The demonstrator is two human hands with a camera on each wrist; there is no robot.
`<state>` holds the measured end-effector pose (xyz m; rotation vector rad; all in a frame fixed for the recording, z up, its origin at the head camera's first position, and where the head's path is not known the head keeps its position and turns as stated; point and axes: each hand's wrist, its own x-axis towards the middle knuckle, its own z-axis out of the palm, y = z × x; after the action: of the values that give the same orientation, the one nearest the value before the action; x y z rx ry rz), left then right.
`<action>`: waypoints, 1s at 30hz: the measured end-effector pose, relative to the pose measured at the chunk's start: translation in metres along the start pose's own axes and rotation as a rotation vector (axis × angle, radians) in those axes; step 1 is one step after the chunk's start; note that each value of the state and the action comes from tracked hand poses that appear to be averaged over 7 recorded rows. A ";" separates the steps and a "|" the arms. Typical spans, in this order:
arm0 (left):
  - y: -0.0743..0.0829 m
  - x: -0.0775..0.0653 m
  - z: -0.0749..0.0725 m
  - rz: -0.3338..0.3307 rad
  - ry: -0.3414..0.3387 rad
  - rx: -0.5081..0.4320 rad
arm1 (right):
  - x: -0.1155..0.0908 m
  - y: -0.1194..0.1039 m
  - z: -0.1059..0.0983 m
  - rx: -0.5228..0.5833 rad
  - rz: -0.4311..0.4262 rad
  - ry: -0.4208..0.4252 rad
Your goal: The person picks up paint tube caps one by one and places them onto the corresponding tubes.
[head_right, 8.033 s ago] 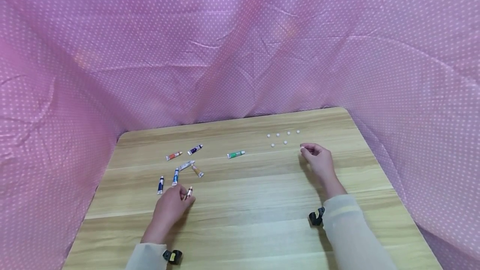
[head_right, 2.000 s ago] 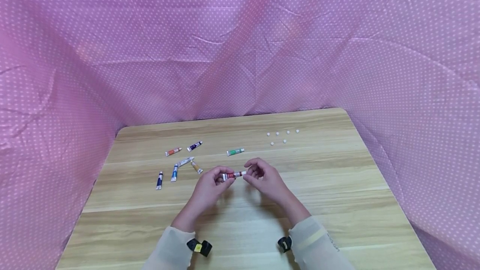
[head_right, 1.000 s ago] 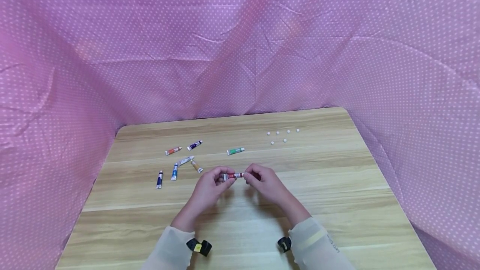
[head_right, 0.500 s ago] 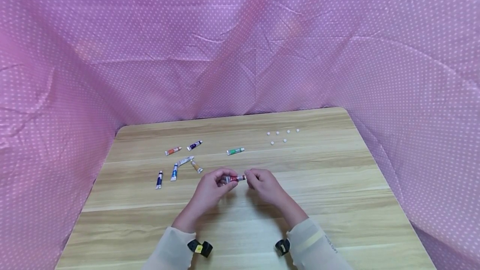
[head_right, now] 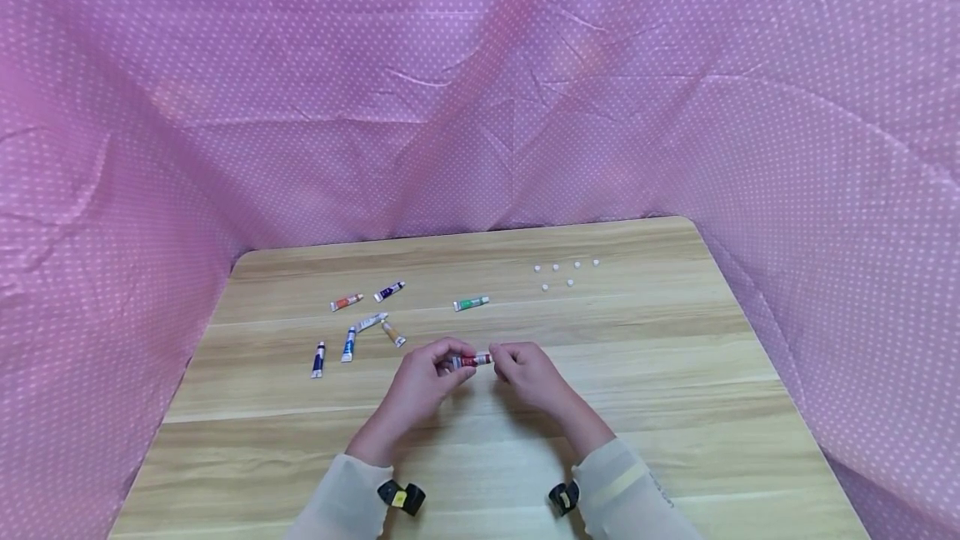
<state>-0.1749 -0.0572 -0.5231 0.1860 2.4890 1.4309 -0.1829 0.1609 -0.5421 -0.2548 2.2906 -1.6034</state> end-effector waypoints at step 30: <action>-0.002 0.014 0.004 0.098 0.005 0.374 | 0.007 0.006 -0.003 0.002 0.104 0.095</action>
<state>-0.1875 -0.0517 -0.5293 0.3795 2.7645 0.9839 -0.1905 0.1633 -0.5476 -0.0597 2.3307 -1.5975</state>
